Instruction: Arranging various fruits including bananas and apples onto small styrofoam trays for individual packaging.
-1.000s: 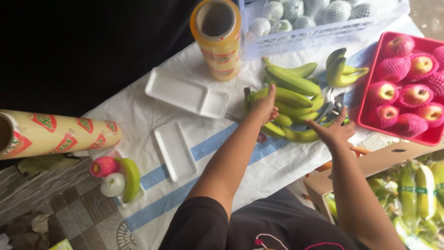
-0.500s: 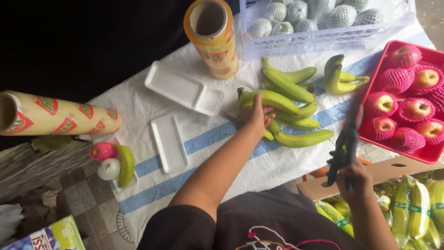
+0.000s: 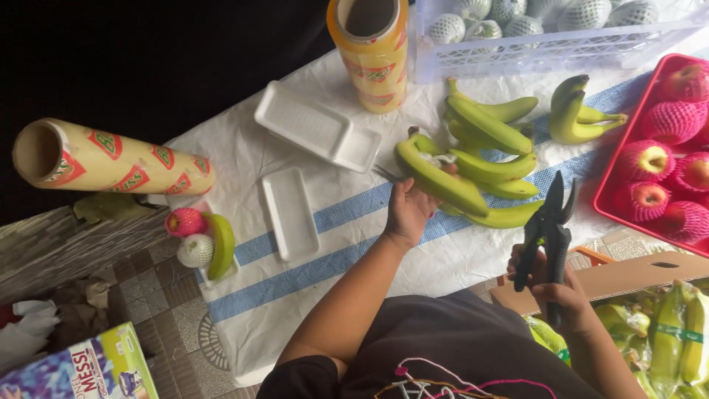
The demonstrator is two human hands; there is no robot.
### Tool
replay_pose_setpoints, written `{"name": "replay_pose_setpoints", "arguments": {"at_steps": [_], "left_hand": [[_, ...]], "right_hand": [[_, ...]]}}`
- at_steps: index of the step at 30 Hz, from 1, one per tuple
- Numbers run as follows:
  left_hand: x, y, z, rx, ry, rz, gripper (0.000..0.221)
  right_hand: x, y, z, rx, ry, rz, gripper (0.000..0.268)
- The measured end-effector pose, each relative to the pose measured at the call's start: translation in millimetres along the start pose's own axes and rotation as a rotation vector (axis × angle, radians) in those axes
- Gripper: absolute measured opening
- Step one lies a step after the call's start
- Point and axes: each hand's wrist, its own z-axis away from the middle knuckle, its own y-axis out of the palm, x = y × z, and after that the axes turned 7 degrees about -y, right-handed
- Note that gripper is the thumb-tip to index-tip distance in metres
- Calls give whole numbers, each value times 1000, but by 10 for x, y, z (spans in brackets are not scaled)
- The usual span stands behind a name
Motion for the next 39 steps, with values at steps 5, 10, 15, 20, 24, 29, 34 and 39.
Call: {"name": "replay_pose_setpoints", "arguments": {"at_steps": [5,10,15,20,24,29,34,39], "left_hand": [[-113,454,-63,-2,-85,191,38],[-363,781,6,-176,-365,-7,49],[-434,876,91,-189,-360,-144,52],[-378,898,181,-136,-239,-148,35],[-352,929,261,-107,-253,-215,35],[-287,944,332,-113,-290,-179,37],[-255,897,400,-93,-297,-199,41],[20,659,372,-172,-171,-128,29]], "right_hand": [[118,155,-55,-179,36,218,79],[176,265,-128,137,-20,-236,71],[192,227,-162,148,224,-203,78],[144,226,-157,5,369,-102,74],[244,389,-180,-7,395,-34,78],[139,325,-214,39,355,-159,72],[116,339,-243,92,344,-193,69],[181,517,-281,41,371,-80,95]]}}
